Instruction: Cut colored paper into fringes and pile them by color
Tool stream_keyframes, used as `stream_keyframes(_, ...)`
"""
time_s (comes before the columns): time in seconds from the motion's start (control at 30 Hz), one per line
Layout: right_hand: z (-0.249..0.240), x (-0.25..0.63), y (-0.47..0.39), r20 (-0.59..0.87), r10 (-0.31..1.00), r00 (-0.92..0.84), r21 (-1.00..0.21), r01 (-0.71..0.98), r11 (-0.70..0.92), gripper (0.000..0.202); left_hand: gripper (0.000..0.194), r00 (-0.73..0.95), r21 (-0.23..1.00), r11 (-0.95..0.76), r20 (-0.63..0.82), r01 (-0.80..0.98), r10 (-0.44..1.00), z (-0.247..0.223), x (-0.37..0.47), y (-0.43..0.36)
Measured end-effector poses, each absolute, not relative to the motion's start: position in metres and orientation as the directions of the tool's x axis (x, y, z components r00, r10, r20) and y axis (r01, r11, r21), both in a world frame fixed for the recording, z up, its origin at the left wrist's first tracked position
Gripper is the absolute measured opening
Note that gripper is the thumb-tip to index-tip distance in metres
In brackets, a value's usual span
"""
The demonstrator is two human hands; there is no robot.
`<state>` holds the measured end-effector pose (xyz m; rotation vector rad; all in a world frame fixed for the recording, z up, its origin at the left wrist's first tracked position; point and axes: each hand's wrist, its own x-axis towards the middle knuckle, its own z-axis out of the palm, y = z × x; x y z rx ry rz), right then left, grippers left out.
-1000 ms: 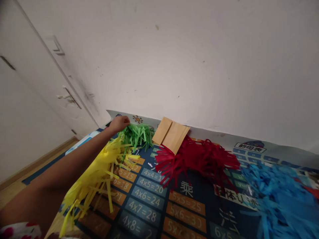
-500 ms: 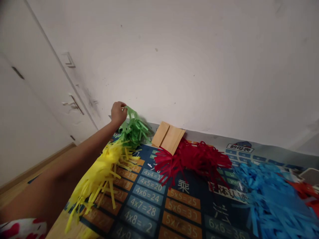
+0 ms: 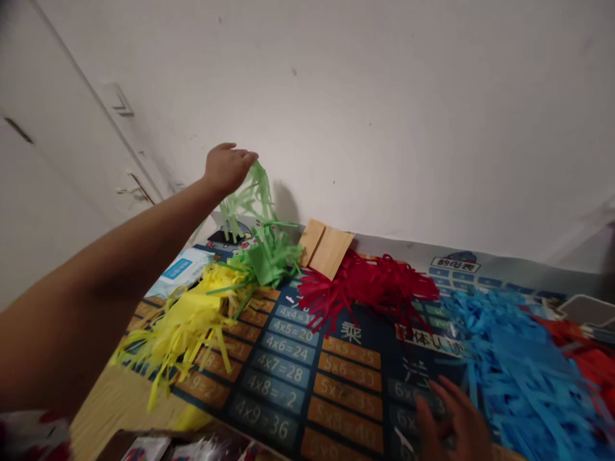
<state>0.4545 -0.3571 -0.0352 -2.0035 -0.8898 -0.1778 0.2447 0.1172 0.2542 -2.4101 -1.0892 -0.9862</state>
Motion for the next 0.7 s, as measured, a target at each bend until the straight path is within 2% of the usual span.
stream_keyframes(0.1,-0.039,0.446,-0.345,0.437,0.587,0.681,-0.662,0.686,-0.303,0.038,0.027,0.299,0.105,-0.563,0.76,0.82,0.578,0.27,0.242,0.122)
stream_keyframes(0.2,-0.035,0.439,-0.335,0.409,0.625,0.665,-0.682,0.678,-0.275,0.035,0.031,0.15,0.196,-0.507,0.812,0.84,0.563,0.302,0.247,0.112)
stream_keyframes(0.27,-0.033,0.435,-0.33,0.371,0.657,0.656,-0.715,0.653,-0.248,0.034,0.032,0.176,0.15,-0.555,0.853,0.818,0.492,0.317,0.252,0.088)
stream_keyframes(0.33,-0.032,0.426,-0.323,0.353,0.68,0.642,-0.762,0.619,-0.189,0.032,0.034,0.335,-0.029,-0.657,0.877,0.754,0.345,0.312,0.254,0.049)
stream_keyframes(0.37,-0.032,0.419,-0.319,0.343,0.708,0.617,-0.792,0.596,-0.135,0.032,0.036,0.458,-0.152,-0.693,0.844,0.705,0.281,0.3,0.252,0.026)
stream_keyframes(0.4,-0.033,0.41,-0.314,0.334,0.745,0.577,-0.821,0.566,-0.07,0.032,0.033,0.543,-0.223,-0.727,0.806,0.649,0.238,0.28,0.249,0.003)
stream_keyframes(0.47,-0.035,0.385,-0.301,0.333,0.82,0.465,-0.865,0.496,0.07,0.034,0.027,0.663,-0.316,-0.785,0.732,0.532,0.155,0.226,0.237,-0.04)
stream_keyframes(0.5,-0.037,0.371,-0.293,0.334,0.854,0.398,-0.884,0.447,0.137,0.038,0.03,0.724,-0.352,-0.825,0.683,0.442,0.097,0.195,0.23,-0.058)
stream_keyframes(0.57,-0.041,0.34,-0.278,0.348,0.898,0.269,-0.91,0.327,0.255,0.055,0.047,0.767,-0.309,-0.87,0.631,0.383,0.114,0.133,0.213,-0.084)
stream_keyframes(0.63,-0.044,0.312,-0.263,0.347,0.923,0.166,-0.931,0.182,0.317,0.073,0.065,0.743,-0.183,-0.886,0.628,0.427,0.229,0.08,0.201,-0.103)
stream_keyframes(0.67,-0.045,0.3,-0.257,0.292,0.948,0.125,-0.956,0.061,0.287,0.074,0.073,0.736,-0.124,-0.884,0.612,0.451,0.29,0.058,0.197,-0.112)
stream_keyframes(0.7,-0.046,0.29,-0.251,0.288,0.95,0.125,-0.956,0.088,0.278,0.07,0.08,0.734,-0.078,-0.876,0.583,0.477,0.348,0.04,0.194,-0.119)
